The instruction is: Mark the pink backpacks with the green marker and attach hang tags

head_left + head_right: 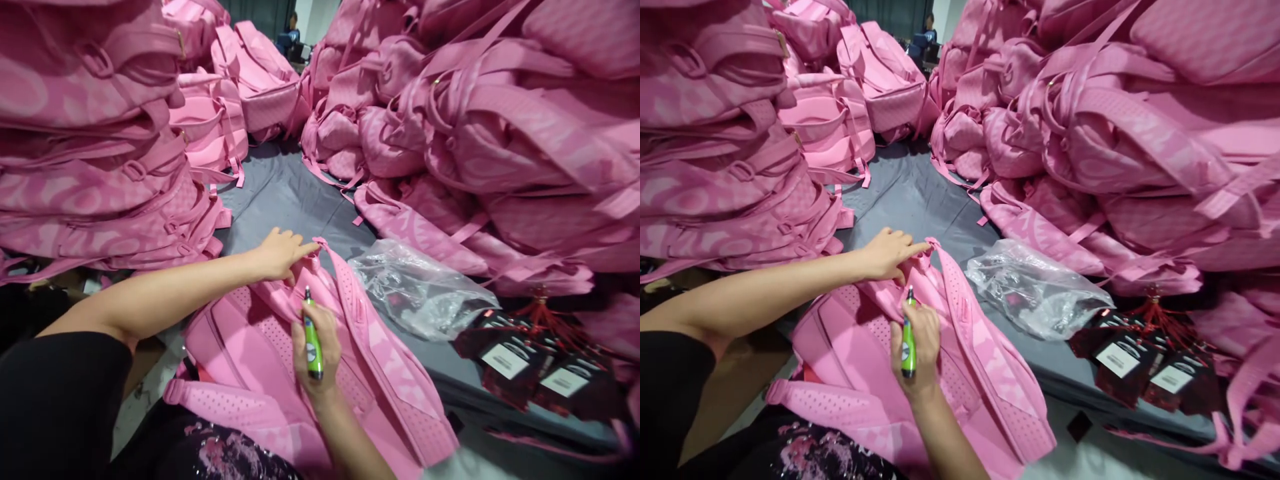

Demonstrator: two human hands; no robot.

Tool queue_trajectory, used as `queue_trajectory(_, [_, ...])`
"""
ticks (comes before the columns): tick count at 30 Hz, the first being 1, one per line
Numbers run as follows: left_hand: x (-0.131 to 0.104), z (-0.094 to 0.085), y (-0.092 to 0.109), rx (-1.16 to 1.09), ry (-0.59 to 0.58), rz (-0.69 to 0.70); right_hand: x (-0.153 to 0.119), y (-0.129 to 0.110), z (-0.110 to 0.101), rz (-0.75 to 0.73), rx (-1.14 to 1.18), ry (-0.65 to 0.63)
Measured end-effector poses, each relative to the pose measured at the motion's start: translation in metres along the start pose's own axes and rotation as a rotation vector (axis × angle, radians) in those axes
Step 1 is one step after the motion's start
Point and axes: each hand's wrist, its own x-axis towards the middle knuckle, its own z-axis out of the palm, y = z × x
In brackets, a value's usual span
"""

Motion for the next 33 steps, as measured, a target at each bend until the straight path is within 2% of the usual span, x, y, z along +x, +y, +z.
queue_trajectory(2, [-0.002,0.01,-0.001,0.023,0.005,0.019,-0.009,-0.004,-0.003,-0.039,0.001,-0.093])
queue_trajectory(5, [-0.017,0.018,0.004,0.058,0.079,0.04,-0.015,0.0,-0.01,-0.107,-0.01,-0.189])
queue_trajectory(8, [-0.032,0.022,0.013,0.119,0.164,0.08,-0.016,0.007,-0.014,-0.093,-0.006,-0.151])
queue_trajectory(12, [-0.033,0.03,0.021,0.197,0.161,0.07,-0.015,0.012,-0.013,0.097,-0.037,-0.087])
queue_trajectory(15, [-0.027,0.033,0.02,0.183,0.119,0.022,-0.007,0.017,-0.012,0.073,-0.009,-0.138])
queue_trajectory(18, [-0.025,0.034,0.017,0.142,0.12,0.014,0.009,0.027,-0.019,-0.008,0.017,-0.295])
queue_trajectory(22, [-0.026,0.037,0.015,0.118,0.149,-0.022,0.029,0.039,-0.035,-0.028,0.008,-0.49])
queue_trajectory(24, [-0.025,0.04,0.014,0.094,0.175,-0.085,0.035,0.043,-0.041,-0.082,-0.046,-0.471])
queue_trajectory(25, [-0.025,0.041,0.013,0.08,0.182,-0.114,0.037,0.044,-0.042,-0.11,-0.101,-0.409])
queue_trajectory(27, [-0.023,0.043,0.011,0.056,0.176,-0.148,0.041,0.048,-0.039,-0.123,-0.246,-0.266])
queue_trajectory(29, [-0.021,0.044,0.01,0.046,0.16,-0.159,0.047,0.053,-0.027,-0.066,-0.385,-0.249])
queue_trajectory(33, [-0.016,0.045,0.008,0.054,0.116,-0.175,0.06,0.063,0.01,0.1,-0.576,-0.562])
